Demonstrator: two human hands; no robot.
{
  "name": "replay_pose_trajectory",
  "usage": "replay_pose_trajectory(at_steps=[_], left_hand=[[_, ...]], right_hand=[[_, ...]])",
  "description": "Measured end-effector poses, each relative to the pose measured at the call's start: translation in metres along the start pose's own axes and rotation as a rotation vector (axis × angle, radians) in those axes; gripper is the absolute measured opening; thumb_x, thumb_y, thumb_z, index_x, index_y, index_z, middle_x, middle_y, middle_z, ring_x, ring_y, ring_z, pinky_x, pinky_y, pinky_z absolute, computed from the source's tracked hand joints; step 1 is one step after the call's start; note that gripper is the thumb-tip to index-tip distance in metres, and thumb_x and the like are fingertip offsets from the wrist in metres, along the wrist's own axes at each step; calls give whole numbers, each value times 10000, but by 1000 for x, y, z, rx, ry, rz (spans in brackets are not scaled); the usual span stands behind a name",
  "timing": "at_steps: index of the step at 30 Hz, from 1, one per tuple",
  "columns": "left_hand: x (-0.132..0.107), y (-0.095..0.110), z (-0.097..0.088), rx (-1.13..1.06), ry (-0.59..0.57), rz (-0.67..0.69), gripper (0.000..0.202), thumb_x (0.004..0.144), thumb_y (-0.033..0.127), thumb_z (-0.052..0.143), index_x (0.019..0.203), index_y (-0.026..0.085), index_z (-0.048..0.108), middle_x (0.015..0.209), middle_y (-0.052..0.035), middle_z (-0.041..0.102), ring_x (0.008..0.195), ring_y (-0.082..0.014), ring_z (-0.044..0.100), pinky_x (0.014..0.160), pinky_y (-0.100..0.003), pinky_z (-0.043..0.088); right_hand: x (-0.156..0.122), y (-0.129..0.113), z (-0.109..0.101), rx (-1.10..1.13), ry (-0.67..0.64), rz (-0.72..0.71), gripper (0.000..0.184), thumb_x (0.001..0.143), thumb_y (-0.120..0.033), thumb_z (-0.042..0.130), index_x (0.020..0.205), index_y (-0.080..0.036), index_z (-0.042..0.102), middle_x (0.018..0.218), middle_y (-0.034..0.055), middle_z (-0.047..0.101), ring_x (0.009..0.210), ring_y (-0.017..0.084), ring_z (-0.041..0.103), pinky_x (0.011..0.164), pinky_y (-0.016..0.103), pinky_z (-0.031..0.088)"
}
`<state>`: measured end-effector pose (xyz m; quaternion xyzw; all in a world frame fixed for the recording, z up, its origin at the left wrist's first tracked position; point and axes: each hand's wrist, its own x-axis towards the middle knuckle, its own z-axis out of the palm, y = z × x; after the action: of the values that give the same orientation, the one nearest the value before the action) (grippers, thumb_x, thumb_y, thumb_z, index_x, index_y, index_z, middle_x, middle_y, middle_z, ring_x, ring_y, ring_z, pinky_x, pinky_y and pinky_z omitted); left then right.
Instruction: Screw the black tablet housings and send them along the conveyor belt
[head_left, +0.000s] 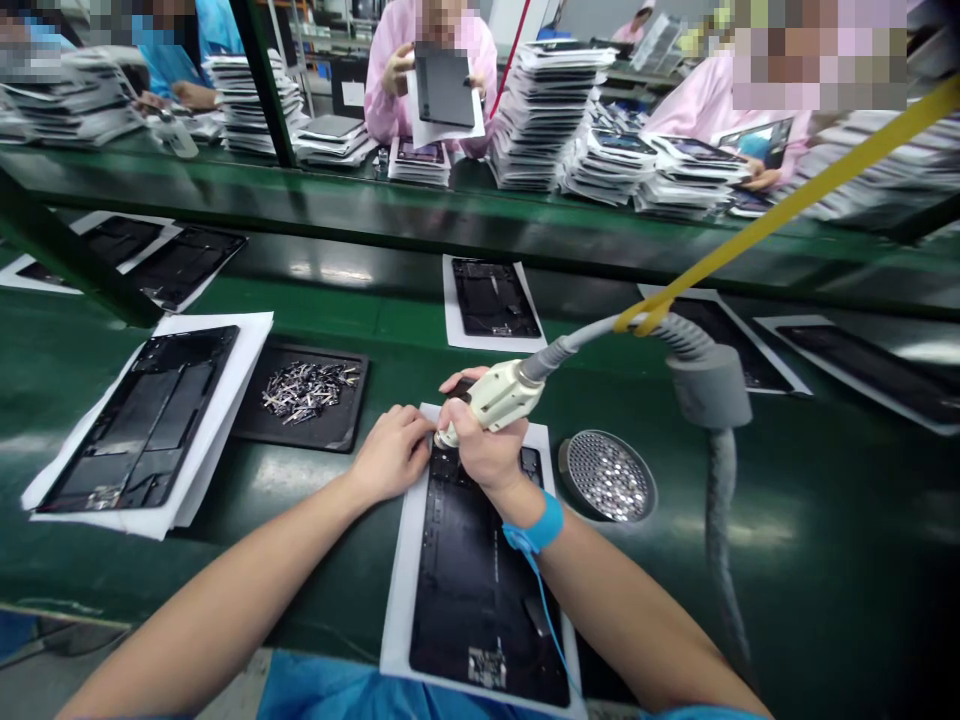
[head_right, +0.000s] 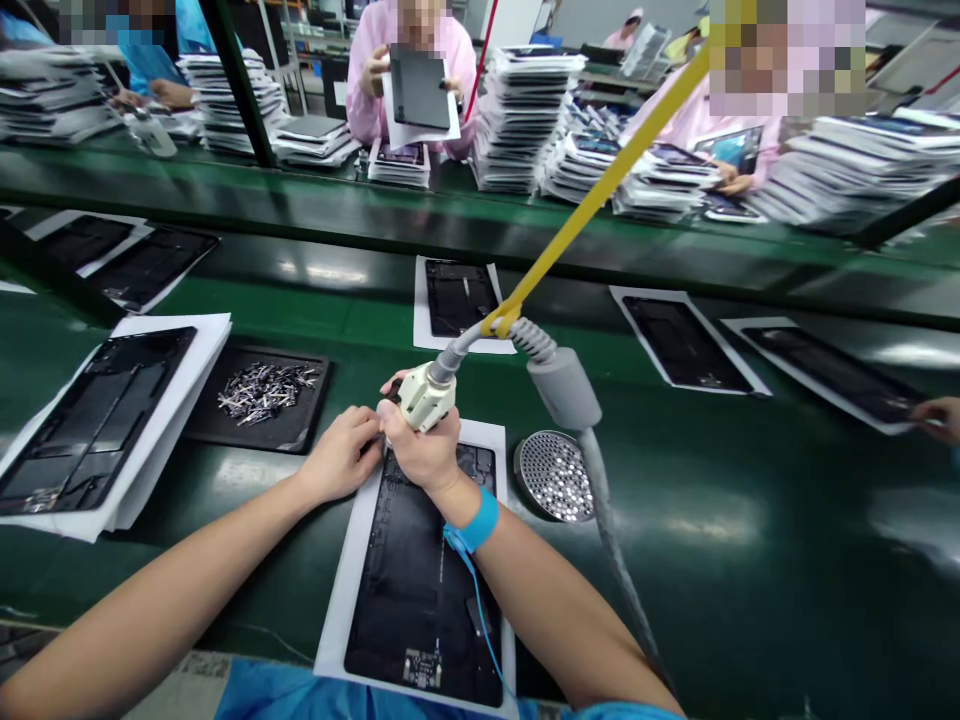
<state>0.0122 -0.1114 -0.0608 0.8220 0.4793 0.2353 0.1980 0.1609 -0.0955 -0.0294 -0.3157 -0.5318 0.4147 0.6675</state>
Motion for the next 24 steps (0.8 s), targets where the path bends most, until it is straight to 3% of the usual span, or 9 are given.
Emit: replay_pose_trajectory(at_steps=[24], left_hand=[[1, 3, -1, 42, -42, -21, 176, 932, 149, 485, 928, 202, 653, 977, -69, 642, 911, -231, 525, 804, -385, 434]], right_hand=[[-5, 3, 0, -32, -14, -3, 256, 861, -236, 703, 1073, -230, 561, 899, -8, 669, 526, 87, 616, 511, 254, 552]])
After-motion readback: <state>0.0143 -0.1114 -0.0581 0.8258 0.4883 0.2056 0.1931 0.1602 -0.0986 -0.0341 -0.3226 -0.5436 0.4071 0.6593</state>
